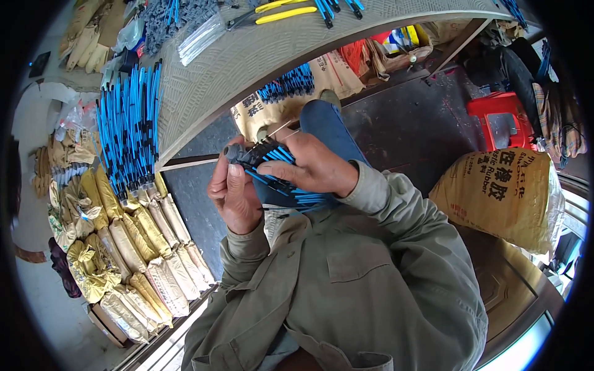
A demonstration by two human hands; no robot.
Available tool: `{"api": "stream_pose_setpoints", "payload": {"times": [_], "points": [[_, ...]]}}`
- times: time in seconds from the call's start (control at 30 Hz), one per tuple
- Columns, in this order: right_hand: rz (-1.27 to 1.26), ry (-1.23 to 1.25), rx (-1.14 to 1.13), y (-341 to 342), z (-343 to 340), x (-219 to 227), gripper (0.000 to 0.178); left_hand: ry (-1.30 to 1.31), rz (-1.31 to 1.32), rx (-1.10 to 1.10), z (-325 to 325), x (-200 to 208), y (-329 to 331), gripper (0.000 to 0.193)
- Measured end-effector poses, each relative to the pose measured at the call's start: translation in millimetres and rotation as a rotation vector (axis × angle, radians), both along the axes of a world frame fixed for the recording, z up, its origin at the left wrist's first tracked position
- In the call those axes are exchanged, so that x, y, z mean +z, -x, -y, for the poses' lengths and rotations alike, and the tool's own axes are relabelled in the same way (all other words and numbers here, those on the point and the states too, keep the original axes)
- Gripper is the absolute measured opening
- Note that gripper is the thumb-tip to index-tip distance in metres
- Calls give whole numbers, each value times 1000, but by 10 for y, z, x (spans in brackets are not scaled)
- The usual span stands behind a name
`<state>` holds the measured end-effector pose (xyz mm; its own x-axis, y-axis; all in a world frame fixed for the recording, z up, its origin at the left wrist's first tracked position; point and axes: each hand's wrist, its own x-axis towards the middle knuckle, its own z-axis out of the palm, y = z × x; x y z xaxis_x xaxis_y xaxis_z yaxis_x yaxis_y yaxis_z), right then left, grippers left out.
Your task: The person assembles small blue plastic components into bundles by hand at a factory workstation.
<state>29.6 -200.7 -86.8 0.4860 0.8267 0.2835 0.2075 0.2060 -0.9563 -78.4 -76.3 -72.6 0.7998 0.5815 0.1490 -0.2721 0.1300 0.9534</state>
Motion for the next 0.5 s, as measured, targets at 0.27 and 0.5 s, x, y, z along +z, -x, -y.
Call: {"api": "stream_pose_setpoints", "payload": {"times": [0.27, 0.5], "points": [[-338, -40, 149, -119, -49, 8, 25, 131, 57, -205, -150, 4, 28, 34], [-371, -221, 238, -118, -70, 16, 29, 162, 61, -252, -89, 104, 32, 34]]}}
